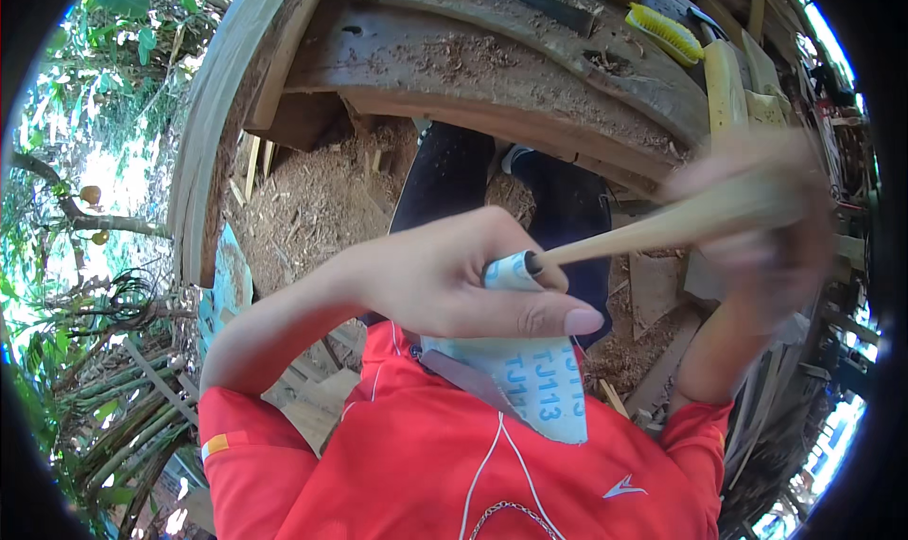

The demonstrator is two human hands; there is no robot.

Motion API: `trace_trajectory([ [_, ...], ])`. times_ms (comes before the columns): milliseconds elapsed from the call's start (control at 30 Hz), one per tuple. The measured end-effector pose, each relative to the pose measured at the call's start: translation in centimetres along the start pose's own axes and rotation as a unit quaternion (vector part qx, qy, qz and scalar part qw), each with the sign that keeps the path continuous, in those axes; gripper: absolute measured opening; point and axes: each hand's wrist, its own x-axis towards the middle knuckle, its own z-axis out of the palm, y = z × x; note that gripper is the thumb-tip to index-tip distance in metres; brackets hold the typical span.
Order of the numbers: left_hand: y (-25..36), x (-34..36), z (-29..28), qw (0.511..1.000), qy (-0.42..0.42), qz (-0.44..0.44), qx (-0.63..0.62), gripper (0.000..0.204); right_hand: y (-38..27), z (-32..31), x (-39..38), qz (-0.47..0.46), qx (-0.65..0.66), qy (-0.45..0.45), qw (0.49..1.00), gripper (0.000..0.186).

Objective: Carving and sanding a wooden spoon using a hand tool and sandpaper.

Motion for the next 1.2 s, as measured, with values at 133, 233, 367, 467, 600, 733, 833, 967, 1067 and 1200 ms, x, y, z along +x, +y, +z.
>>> trace_trajectory([
  [133,-1.6,-0.5,1.9,0.993,0.091,0.08,0.008,0.033,0.8,-3.9,0.0,-0.043,0.1,-0.007,0.994,0.02],
  [233,-0.4,-0.3,1.4,0.995,0.093,0.025,0.011,0.033,1.3,-3.0,-0.4,-0.056,0.151,-0.007,0.987,0.018],
  [367,0.6,-0.3,0.7,0.996,0.066,0.025,0.062,0.033,-1.8,1.9,-3.0,0.182,0.043,0.323,0.928,0.032],
  [467,-0.4,-0.7,1.6,0.989,0.129,0.026,0.06,0.037,0.2,2.3,-0.2,-0.062,-0.095,0.176,0.978,0.025],
  [600,-0.8,0.1,1.8,0.982,0.162,0.043,0.092,0.029,-0.4,2.2,-1.1,-0.007,-0.123,0.103,0.987,0.043],
  [733,-2.7,0.3,2.1,0.969,0.199,0.08,0.125,0.023,0.0,2.5,-1.3,-0.021,-0.132,0.126,0.983,0.045],
  [833,-1.3,0.1,2.3,0.967,0.192,0.077,0.15,0.019,0.0,2.5,-1.4,-0.015,-0.129,0.127,0.983,0.045],
  [967,-2.6,0.6,1.7,0.955,0.249,0.084,0.139,0.017,0.3,2.5,-1.4,0.009,-0.118,0.11,0.987,0.041],
  [1067,-0.3,0.4,2.6,0.95,0.261,0.005,0.173,0.012,-1.5,3.6,-3.5,0.124,0.002,0.25,0.96,0.038],
  [1200,-1.8,1.4,2.6,0.91,0.311,0.111,0.253,0.009,-2.3,2.1,-1.9,0.121,0.165,0.431,0.879,0.035],
])
